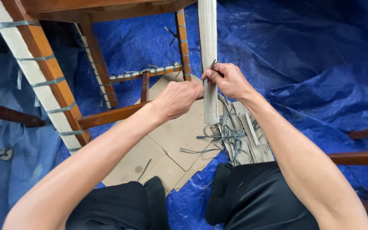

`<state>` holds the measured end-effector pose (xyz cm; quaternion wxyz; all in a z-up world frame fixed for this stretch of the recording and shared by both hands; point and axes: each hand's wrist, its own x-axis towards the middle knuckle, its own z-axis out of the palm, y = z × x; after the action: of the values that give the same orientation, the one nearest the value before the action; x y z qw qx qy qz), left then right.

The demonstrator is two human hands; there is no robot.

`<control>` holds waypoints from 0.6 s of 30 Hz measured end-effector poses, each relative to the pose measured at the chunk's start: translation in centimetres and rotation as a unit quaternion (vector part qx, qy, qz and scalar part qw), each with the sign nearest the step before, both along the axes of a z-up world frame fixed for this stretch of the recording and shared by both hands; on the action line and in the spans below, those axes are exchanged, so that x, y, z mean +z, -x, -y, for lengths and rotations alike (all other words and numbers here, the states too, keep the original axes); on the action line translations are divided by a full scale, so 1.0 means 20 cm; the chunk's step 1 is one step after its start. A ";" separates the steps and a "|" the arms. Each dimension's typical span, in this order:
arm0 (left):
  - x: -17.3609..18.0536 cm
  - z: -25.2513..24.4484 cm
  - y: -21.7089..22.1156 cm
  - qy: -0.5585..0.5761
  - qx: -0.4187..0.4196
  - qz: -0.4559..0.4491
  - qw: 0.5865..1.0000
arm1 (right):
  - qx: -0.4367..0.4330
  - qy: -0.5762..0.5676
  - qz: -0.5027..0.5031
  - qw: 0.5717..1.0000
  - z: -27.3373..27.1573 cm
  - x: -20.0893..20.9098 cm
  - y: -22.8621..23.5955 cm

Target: Tying bundles of furniture components to a chair leg using thin strips for storage or transport.

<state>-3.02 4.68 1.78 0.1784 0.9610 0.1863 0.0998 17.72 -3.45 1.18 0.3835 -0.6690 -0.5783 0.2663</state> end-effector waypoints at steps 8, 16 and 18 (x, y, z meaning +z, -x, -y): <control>0.07 -0.25 0.01 0.149 -0.008 0.197 0.969 | 0.040 0.005 -0.010 0.999 -0.01 0.02 -0.01; -0.11 -0.23 -0.18 0.208 -0.018 0.204 0.956 | 0.024 0.033 0.038 0.998 0.02 0.11 0.03; -0.11 -0.24 -0.19 0.231 -0.008 0.188 0.955 | 0.026 0.020 0.044 0.998 0.04 0.12 0.03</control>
<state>0.79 9.40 -0.50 0.4279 0.8589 0.1600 0.2318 17.11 -4.23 3.51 0.3370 -0.6723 -0.6064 0.2581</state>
